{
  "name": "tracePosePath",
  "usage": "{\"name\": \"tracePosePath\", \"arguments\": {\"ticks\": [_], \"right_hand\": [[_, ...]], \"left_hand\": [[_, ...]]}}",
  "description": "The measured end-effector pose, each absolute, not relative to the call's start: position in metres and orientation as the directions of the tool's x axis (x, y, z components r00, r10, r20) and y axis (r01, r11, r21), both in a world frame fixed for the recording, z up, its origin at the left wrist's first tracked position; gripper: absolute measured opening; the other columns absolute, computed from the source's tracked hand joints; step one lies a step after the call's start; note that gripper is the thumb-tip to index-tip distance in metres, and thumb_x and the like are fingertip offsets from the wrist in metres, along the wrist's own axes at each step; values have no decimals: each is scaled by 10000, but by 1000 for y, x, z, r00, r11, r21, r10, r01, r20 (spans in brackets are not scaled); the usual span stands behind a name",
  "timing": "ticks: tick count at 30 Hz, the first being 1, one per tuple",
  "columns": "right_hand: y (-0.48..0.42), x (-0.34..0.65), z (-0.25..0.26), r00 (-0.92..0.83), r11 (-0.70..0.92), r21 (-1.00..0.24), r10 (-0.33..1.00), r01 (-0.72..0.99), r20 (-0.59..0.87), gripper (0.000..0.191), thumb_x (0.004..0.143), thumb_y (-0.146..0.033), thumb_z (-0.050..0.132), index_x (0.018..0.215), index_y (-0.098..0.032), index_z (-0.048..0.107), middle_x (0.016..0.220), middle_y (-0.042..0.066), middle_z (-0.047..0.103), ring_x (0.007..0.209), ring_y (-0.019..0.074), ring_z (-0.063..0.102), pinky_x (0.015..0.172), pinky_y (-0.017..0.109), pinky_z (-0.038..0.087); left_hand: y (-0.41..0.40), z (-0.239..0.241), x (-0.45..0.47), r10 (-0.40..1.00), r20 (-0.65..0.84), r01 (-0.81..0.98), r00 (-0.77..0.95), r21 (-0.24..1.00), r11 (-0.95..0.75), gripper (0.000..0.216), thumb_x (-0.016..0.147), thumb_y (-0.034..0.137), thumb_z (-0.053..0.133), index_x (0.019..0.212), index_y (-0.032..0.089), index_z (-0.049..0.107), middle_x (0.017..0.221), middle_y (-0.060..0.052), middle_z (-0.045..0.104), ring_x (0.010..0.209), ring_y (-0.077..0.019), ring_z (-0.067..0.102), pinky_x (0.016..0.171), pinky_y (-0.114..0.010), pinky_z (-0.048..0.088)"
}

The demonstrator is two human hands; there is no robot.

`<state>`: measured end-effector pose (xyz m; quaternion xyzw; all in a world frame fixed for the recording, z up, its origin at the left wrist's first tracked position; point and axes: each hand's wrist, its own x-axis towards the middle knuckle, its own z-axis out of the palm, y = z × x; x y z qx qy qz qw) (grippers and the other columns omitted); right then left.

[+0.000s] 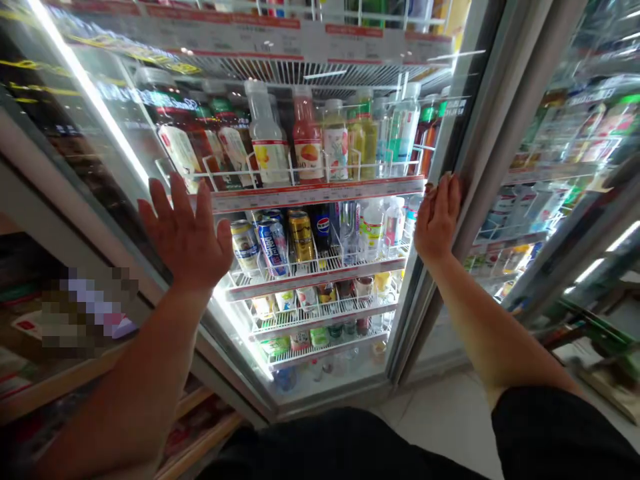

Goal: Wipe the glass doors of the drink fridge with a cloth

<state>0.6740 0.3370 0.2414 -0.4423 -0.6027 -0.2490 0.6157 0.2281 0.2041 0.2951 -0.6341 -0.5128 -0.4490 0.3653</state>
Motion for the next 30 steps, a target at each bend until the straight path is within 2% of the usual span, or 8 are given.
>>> {"name": "tracePosePath", "arguments": {"ticks": [6,12,15,18,21,23,27,30], "right_hand": [[326,660,184,62,499,-161,210,851,976,641,1094,-430,364,1699,-262,236,1749,134,268,1639,325,228,1319,599,275],[335,653,233,-7,527,-54,112,848,994,648,1098,-358,375,1708,-234,198,1778,119,191,1648,336,184,1309,660,259],[324,626,232,-94,598,24,87,801,992,675,1094,-317,411,1717,-292,154,1788,73,174,1652,341,152,1327,655,226],[302,593,195,-322,643,159,144,749,936,769,1064,-276,508,1711,-362,102,1746,37,312,1624,309,261,1327,594,299],[288,575,181,-543,688,325,119,649,832,802,1045,-244,558,1702,-377,119,1653,12,486,1558,242,415,1325,478,348],[288,571,198,-505,668,319,99,673,857,793,1054,-240,542,1704,-368,107,1665,16,465,1581,246,368,1333,488,329],[292,563,240,-284,604,170,98,778,954,766,1083,-234,461,1708,-360,37,1751,32,280,1628,302,227,1329,591,295],[286,549,226,-322,611,220,61,761,945,785,1074,-219,487,1712,-326,43,1711,36,375,1628,264,240,1342,541,291]], "left_hand": [[201,298,232,377,926,956,23,90,-279,663,1065,534,485,1661,273,354,1768,8,150,1642,-294,-61,1353,-603,-120],[199,298,234,371,928,967,22,75,-245,634,1085,516,417,1659,254,356,1767,27,127,1639,-271,-63,1362,-582,-98],[199,297,234,344,938,978,51,23,-209,633,1088,500,404,1660,233,358,1764,15,129,1641,-280,-34,1366,-585,-64],[199,298,234,363,931,979,38,39,-201,639,1080,513,405,1659,246,363,1761,32,128,1638,-273,-41,1370,-567,-75],[199,299,234,397,918,971,2,93,-221,662,1060,549,427,1653,258,376,1757,45,142,1633,-263,-62,1369,-546,-105],[199,299,235,401,916,967,-11,111,-227,677,1050,566,436,1649,253,386,1754,40,154,1632,-262,-60,1367,-552,-106],[199,300,235,391,920,972,-18,108,-210,682,1046,584,409,1641,250,398,1751,54,156,1634,-248,-50,1366,-532,-99],[200,300,235,387,922,975,-17,100,-197,684,1049,590,391,1633,235,407,1751,52,162,1635,-249,-42,1363,-528,-94]]}}
